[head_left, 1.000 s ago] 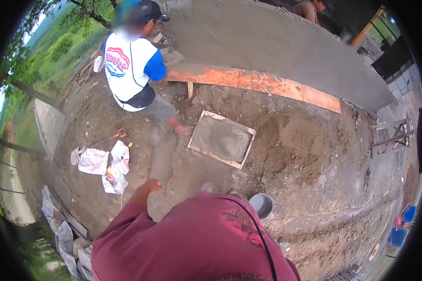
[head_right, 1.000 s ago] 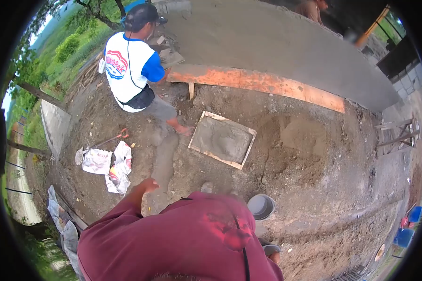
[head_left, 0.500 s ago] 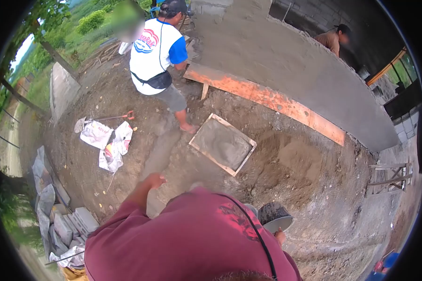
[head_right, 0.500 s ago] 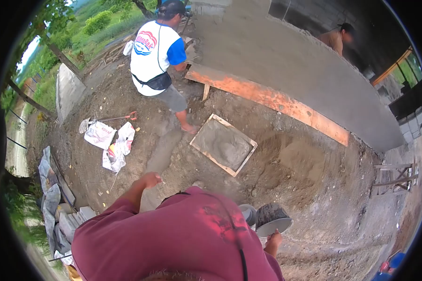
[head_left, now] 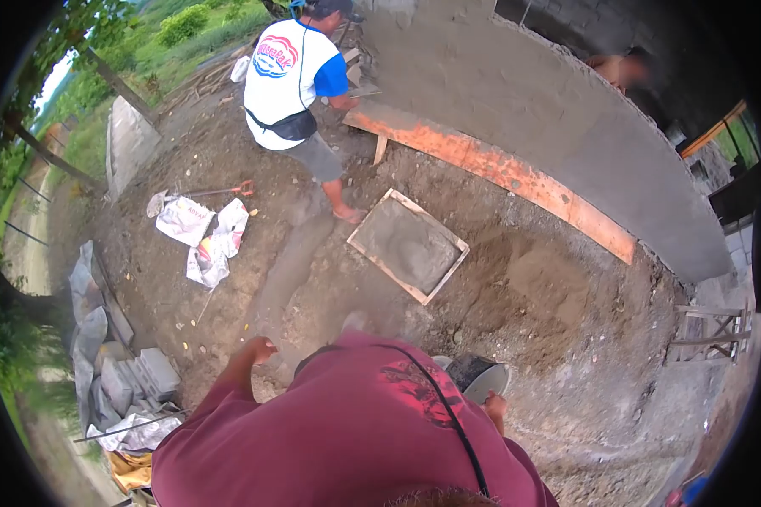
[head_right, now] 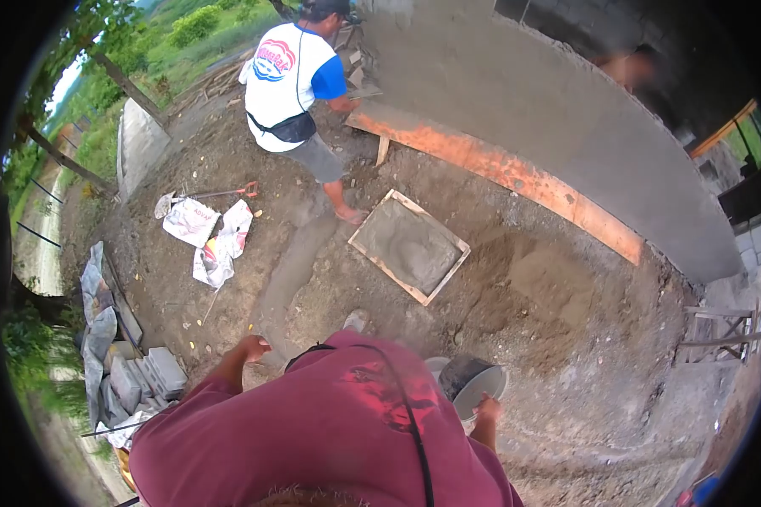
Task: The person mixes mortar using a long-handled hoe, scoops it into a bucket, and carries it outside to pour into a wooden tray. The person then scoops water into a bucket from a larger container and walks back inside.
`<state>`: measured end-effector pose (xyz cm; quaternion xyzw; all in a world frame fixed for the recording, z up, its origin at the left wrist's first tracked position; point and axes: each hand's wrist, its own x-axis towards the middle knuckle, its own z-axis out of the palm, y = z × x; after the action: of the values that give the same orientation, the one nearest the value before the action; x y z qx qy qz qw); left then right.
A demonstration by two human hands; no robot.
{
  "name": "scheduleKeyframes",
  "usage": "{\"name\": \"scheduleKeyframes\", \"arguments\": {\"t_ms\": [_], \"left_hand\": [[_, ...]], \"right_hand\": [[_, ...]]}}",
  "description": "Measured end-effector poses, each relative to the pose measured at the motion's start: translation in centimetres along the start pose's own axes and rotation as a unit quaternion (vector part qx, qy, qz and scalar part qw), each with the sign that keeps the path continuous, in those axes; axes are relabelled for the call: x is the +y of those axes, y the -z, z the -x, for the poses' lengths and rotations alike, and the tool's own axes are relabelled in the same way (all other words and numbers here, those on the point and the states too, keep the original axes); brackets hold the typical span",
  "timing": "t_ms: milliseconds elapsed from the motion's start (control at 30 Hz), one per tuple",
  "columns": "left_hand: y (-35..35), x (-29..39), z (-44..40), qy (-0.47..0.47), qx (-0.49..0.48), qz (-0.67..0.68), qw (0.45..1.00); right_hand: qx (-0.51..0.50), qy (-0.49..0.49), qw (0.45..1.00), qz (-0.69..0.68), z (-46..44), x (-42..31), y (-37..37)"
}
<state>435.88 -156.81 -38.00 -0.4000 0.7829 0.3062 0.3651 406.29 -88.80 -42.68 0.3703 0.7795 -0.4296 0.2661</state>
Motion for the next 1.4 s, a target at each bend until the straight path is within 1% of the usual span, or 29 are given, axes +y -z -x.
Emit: {"name": "scheduleKeyframes", "arguments": {"t_ms": [33,100,133,200,233,300,333,400,433,500,533,600,633,667,700,767,867,967,1067,1267,1400], "left_hand": [[-0.9,-0.8,-0.1,0.003,-0.005,-0.009,1.000],[-1.4,-1.1,-0.3,0.003,-0.009,-0.016,1.000],[-1.4,-0.8,0.0,-0.002,-0.009,-0.014,1.000],[-0.6,1.2,0.8,-0.011,-0.001,-0.009,1.000],[0.1,2.4,1.1,-0.015,0.006,-0.005,1.000],[0.9,4.0,0.7,-0.037,0.026,-0.005,0.999],[1.3,4.5,0.1,-0.055,0.039,-0.010,0.998],[2.4,6.0,-0.7,-0.084,0.055,-0.006,0.995],[2.9,6.8,-0.9,-0.093,0.057,0.002,0.994],[3.9,8.1,-1.3,-0.108,0.055,0.004,0.993],[4.3,8.7,-1.5,-0.114,0.051,-0.001,0.992],[4.4,8.7,-1.9,-0.126,0.044,-0.014,0.991],[4.4,8.6,-2.6,-0.132,0.042,-0.022,0.990],[4.5,8.6,-2.9,-0.139,0.040,-0.030,0.989],[4.6,8.3,-3.0,-0.143,0.040,-0.034,0.988],[4.5,8.1,-2.8,-0.151,0.037,-0.040,0.987],[4.9,8.6,-1.1,-0.095,0.022,-0.025,0.995],[4.7,7.8,-1.5,-0.089,0.019,-0.049,0.995],[4.4,7.3,-1.7,-0.080,0.016,-0.038,0.996],[5.0,8.2,-0.6,-0.121,0.029,-0.047,0.991],[4.1,7.1,-1.8,-0.127,0.047,-0.045,0.990]], "right_hand": [[-0.009,0.008,0.998,0.059,0.3,0.1,0.4],[-0.018,0.018,0.996,0.081,0.5,0.7,0.7],[-0.018,0.019,0.999,0.045,-0.1,2.2,0.8],[-0.025,0.025,0.999,0.023,-1.9,5.0,1.4],[-0.032,0.031,0.998,0.040,-2.6,6.1,1.8],[-0.015,0.000,0.999,0.040,-1.6,6.2,2.0],[0.010,-0.037,0.999,0.022,-0.7,5.4,2.0],[0.034,-0.047,0.998,0.012,0.4,5.1,1.8],[0.033,-0.021,0.999,0.020,0.3,5.5,1.7],[0.025,0.049,0.992,0.114,0.3,6.5,1.7],[0.019,0.091,0.975,0.199,0.5,6.5,2.0],[0.024,0.070,0.987,0.141,1.3,7.0,2.0],[0.035,0.006,0.999,-0.005,1.2,7.6,1.6],[0.045,-0.057,0.986,-0.151,0.6,8.6,1.2],[0.036,0.003,0.994,-0.106,0.2,9.9,1.0],[0.049,0.040,0.995,-0.083,0.5,11.0,0.9],[0.070,0.024,0.993,-0.087,1.1,11.9,0.8],[0.081,0.017,0.993,-0.087,1.6,12.3,0.9],[0.088,0.017,0.993,-0.082,1.7,12.5,1.1],[0.093,0.029,0.992,-0.082,1.2,12.3,1.3],[0.091,0.047,0.992,-0.078,0.4,12.1,1.2]]}}
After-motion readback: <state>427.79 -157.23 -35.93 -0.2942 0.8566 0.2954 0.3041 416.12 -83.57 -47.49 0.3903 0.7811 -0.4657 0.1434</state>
